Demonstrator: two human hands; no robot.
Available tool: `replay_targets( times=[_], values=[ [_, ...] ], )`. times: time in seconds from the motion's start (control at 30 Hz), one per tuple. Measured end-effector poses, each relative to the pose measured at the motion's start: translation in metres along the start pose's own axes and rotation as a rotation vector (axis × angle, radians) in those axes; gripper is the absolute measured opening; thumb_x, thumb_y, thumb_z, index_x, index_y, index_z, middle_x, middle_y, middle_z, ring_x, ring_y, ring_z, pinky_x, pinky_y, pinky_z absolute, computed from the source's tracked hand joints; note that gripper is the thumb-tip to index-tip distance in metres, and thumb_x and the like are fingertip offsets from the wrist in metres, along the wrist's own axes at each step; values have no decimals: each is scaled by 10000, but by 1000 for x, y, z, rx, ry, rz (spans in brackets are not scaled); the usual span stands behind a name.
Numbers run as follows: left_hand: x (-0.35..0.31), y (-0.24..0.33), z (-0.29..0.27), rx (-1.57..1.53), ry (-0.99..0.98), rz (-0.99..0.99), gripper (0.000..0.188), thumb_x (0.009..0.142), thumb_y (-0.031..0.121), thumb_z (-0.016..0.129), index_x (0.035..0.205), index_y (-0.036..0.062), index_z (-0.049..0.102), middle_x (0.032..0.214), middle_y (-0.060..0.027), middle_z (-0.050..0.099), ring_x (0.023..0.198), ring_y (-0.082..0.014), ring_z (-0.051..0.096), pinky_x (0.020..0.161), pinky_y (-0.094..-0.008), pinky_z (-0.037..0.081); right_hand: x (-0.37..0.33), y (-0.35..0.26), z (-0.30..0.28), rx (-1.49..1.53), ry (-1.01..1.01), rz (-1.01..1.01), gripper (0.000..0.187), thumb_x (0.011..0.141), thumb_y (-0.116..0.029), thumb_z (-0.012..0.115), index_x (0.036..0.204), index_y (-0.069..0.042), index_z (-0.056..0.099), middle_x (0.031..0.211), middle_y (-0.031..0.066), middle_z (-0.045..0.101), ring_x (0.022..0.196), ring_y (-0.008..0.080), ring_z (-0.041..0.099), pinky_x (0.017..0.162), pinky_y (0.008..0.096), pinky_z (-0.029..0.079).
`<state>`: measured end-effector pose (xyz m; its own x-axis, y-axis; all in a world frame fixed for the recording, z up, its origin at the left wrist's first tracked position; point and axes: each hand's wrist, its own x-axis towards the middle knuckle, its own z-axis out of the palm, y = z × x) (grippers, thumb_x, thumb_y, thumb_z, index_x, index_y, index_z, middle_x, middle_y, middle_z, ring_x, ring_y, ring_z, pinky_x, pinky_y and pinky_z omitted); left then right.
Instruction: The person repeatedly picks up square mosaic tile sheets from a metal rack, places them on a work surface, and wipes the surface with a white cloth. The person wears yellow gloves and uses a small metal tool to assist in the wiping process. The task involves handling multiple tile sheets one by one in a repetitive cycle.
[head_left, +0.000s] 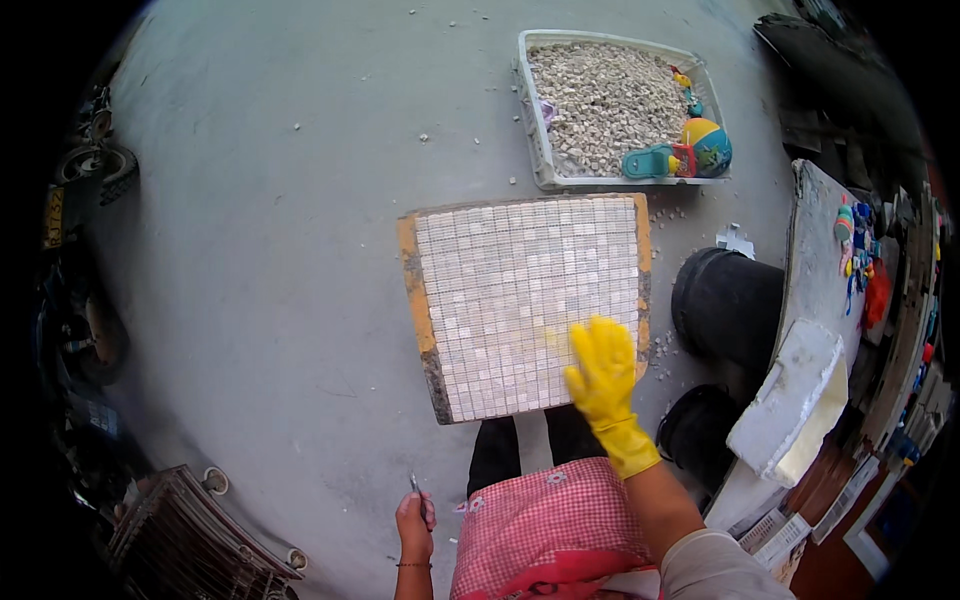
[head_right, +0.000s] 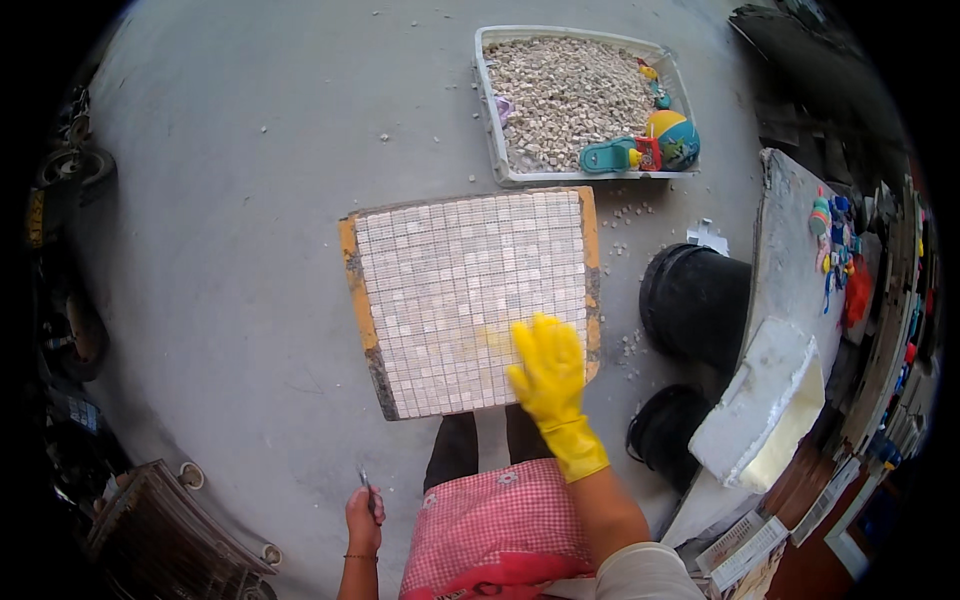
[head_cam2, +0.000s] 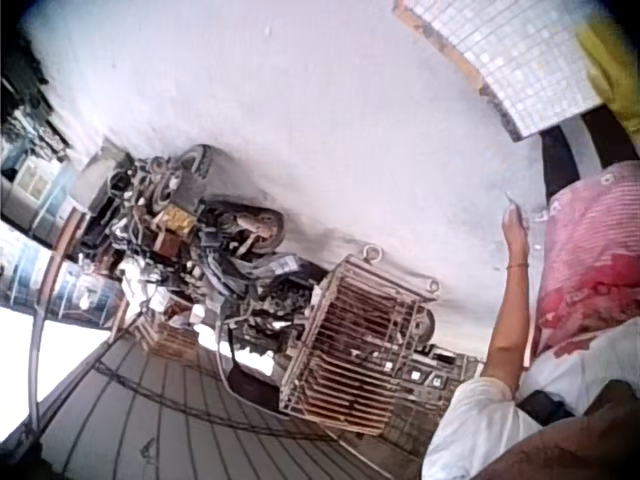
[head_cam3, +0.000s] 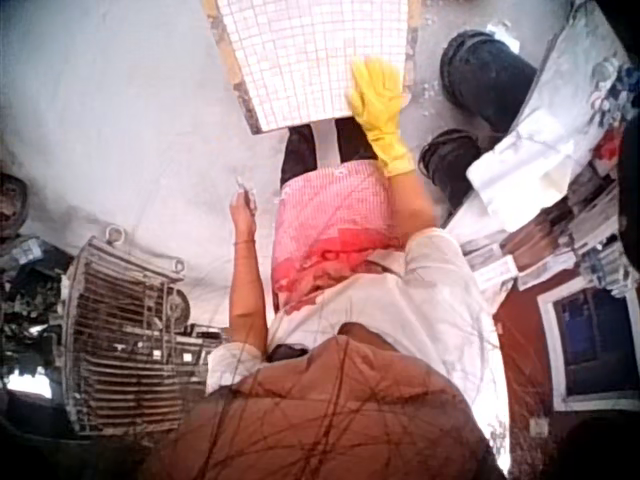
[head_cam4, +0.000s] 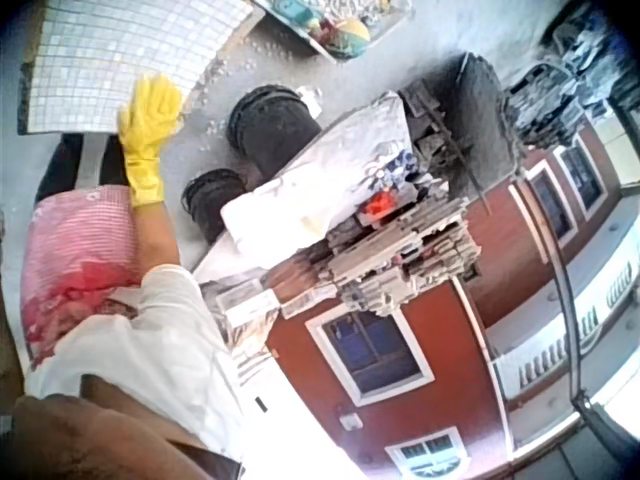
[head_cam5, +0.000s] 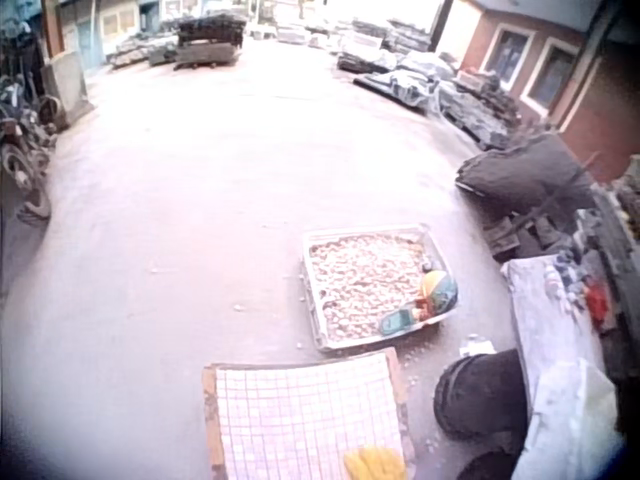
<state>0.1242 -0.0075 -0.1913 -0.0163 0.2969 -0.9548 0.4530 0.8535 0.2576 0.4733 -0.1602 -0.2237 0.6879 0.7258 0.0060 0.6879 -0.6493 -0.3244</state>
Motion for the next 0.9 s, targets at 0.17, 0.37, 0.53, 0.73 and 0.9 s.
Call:
replay_targets(
  times=[0.17, 0.37, 0.53, 0.73, 0.9],
  values=[
    [2, 10, 17, -87, -59, 7, 178, 909, 210, 458, 858, 59, 537, 613, 13, 475, 457, -58, 369, 391, -211, 269, -18, 45, -25, -45, 161, 148, 450, 828, -252, 562, 1210, -18, 519, 1266, 226, 472, 1171, 395, 434, 1025, 510, 274],
    [33, 13, 33, -231, -132, -42, 212, 913, 230, 484, 966, 37, 556, 585, 39, 411, 429, -49, 304, 387, -202, 231, 70, -54, 25, 410, -262, -472, 510, 785, -254, 627, 1244, -71, 503, 1317, 141, 463, 1235, 300, 413, 1064, 425, 268],
    [74, 49, 65, -205, -263, 90, 456, 937, 275, 473, 1304, 12, 412, 693, 25, 495, 493, -58, 363, 415, -187, 302, 188, -20, 21, 242, 6, -483, 516, 788, -264, 622, 1260, -96, 497, 1323, 136, 463, 1239, 281, 416, 1071, 405, 267],
    [85, 58, 103, 13, -222, 96, 458, 967, 311, 399, 1361, 82, 353, 1281, -62, 476, 1090, -184, 519, 772, -387, 536, 101, 26, -14, 4, 22, -56, 586, 755, -250, 652, 1276, -52, 473, 1332, 170, 441, 1249, 325, 392, 1072, 431, 246],
    [87, 46, 117, -109, -228, 97, 499, 966, 353, 388, 1378, 82, 310, 1265, -69, 494, 1113, -213, 517, 827, -414, 512, 56, -64, 35, 279, -231, -273, 594, 792, -312, 598, 1305, -55, 444, 1366, 153, 407, 1282, 288, 364, 1087, 401, 226]
  ],
)
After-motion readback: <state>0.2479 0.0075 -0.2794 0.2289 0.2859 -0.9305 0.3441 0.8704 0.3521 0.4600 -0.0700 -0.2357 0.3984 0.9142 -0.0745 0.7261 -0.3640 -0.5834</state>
